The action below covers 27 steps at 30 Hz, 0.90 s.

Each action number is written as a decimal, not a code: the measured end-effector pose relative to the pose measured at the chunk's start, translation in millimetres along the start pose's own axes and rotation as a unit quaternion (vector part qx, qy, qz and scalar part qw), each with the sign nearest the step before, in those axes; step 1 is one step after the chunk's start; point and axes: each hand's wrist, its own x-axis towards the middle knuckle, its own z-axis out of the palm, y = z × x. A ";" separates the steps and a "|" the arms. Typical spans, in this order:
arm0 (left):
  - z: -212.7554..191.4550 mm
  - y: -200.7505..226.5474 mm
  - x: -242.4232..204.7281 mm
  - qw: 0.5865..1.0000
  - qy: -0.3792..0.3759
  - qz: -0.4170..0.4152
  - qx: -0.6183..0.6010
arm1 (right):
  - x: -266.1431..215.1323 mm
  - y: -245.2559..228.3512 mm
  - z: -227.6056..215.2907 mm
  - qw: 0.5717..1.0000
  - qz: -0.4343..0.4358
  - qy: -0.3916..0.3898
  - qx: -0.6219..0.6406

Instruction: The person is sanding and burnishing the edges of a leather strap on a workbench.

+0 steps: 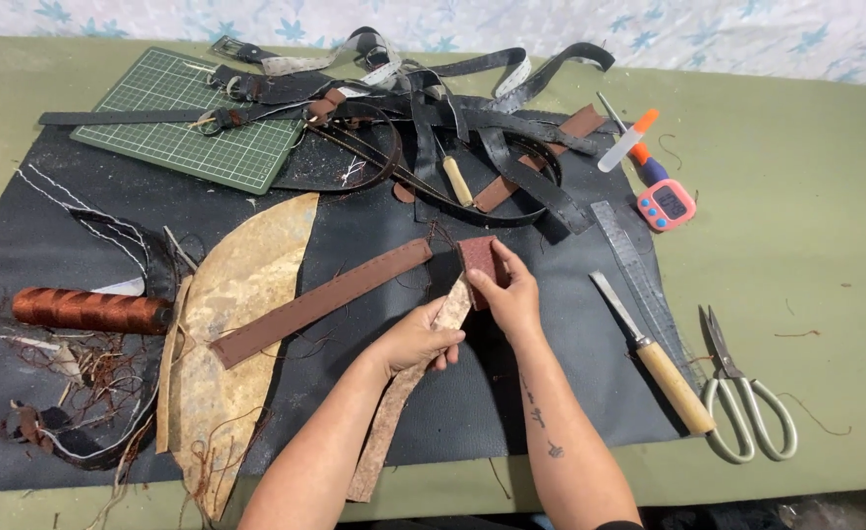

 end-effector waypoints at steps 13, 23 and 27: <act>2.3 1.0 0.1 1.000 0.010 -0.006 -0.016 | -14.5 -34.9 -2.3 0.999 0.043 -0.016 -0.026; 1.9 4.4 1.8 0.999 0.049 -0.007 -0.013 | -17.9 -17.2 7.7 0.995 -0.013 -0.081 -0.054; 1.8 2.1 2.4 0.999 0.033 0.003 0.000 | -20.1 -27.4 7.2 0.998 -0.007 -0.057 -0.014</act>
